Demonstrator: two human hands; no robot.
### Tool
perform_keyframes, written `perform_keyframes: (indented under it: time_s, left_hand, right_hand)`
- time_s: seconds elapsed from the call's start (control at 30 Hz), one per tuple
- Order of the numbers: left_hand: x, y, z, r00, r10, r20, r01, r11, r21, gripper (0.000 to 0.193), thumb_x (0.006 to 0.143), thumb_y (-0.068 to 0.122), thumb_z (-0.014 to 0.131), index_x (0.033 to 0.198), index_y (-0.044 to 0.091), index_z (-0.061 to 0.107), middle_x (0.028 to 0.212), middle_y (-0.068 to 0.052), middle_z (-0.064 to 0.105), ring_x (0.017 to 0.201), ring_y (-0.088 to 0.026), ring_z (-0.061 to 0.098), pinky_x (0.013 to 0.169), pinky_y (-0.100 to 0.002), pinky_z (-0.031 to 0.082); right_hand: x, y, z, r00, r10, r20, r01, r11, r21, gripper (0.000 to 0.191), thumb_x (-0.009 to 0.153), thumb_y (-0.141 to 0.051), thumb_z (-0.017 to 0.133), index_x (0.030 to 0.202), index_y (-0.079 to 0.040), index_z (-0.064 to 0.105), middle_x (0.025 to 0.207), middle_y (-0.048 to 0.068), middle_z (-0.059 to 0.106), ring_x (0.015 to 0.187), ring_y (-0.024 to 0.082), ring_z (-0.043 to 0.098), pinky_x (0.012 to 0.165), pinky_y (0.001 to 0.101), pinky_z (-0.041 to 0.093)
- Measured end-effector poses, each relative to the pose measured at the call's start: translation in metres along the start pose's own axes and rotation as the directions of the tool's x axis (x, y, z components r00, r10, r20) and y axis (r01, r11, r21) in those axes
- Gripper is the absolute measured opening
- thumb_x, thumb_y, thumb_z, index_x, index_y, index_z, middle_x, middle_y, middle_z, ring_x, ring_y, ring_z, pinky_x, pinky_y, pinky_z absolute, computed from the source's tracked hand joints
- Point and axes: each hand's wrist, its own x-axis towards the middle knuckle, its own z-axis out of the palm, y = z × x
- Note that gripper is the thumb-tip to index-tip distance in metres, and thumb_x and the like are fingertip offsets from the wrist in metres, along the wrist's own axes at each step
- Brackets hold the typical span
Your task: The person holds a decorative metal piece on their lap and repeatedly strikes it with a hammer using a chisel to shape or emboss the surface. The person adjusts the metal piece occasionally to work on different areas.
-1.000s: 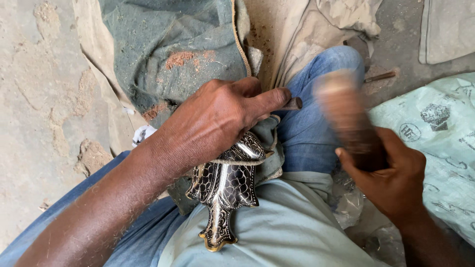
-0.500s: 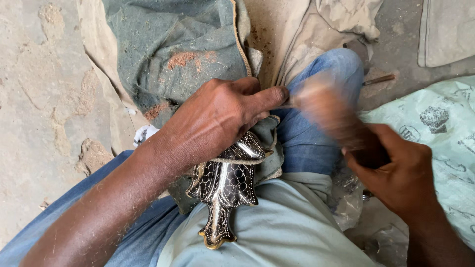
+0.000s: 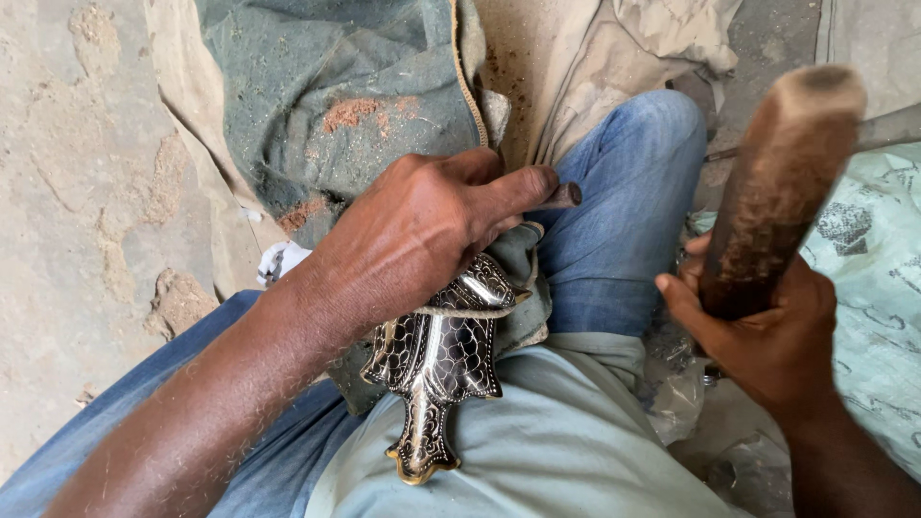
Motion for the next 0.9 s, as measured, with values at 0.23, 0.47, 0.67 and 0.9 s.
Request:
perform_keyframes:
  time_s: [0.23, 0.47, 0.67, 0.9]
  left_hand:
    - [-0.0021, -0.0013, 0.0027, 0.999, -0.054, 0.000, 0.054, 0.998, -0.039, 0.037, 0.094, 0.006, 0.066, 0.130, 0.013, 0.065, 0.079, -0.009, 0.064, 0.066, -0.024, 0.069, 0.057, -0.042, 0.058]
    - [-0.0079, -0.0005, 0.0005, 0.999, -0.014, -0.035, 0.015, 1.000, 0.020, 0.038, 0.095, 0.008, 0.067, 0.131, 0.014, 0.064, 0.084, -0.013, 0.064, 0.067, -0.027, 0.069, 0.057, -0.043, 0.058]
    - [-0.0074, -0.0009, 0.0024, 0.995, -0.088, -0.045, 0.083, 0.991, -0.100, 0.027, 0.099, 0.015, 0.067, 0.126, 0.013, 0.063, 0.088, -0.013, 0.067, 0.069, -0.028, 0.071, 0.056, -0.043, 0.057]
    - [-0.0102, -0.0015, 0.0012, 0.994, -0.036, -0.108, 0.023, 0.993, -0.117, 0.027, 0.102, 0.017, 0.066, 0.129, 0.014, 0.062, 0.093, -0.012, 0.068, 0.073, -0.029, 0.071, 0.063, -0.043, 0.058]
  right_hand:
    - [0.0036, 0.0000, -0.0029, 0.998, -0.007, 0.055, 0.011, 0.997, -0.077, 0.038, 0.083, -0.010, 0.084, 0.116, -0.002, 0.068, 0.085, 0.007, 0.074, 0.074, 0.014, 0.073, 0.068, 0.0295, 0.059]
    - [-0.0003, 0.0014, 0.0043, 0.997, -0.052, 0.063, 0.059, 0.991, -0.121, 0.042, 0.081, -0.010, 0.085, 0.118, -0.001, 0.067, 0.086, 0.007, 0.074, 0.076, 0.014, 0.073, 0.068, 0.0306, 0.058]
    - [0.0053, -0.0002, -0.0005, 0.993, -0.020, 0.118, 0.032, 0.994, -0.100, 0.039, 0.078, -0.010, 0.086, 0.113, -0.002, 0.068, 0.084, 0.007, 0.074, 0.072, 0.014, 0.073, 0.065, 0.0301, 0.058]
    - [0.0057, -0.0046, -0.0028, 0.998, -0.030, 0.057, 0.034, 0.997, -0.063, 0.039, 0.082, -0.009, 0.085, 0.116, -0.002, 0.067, 0.087, 0.007, 0.074, 0.075, 0.014, 0.073, 0.068, 0.0294, 0.058]
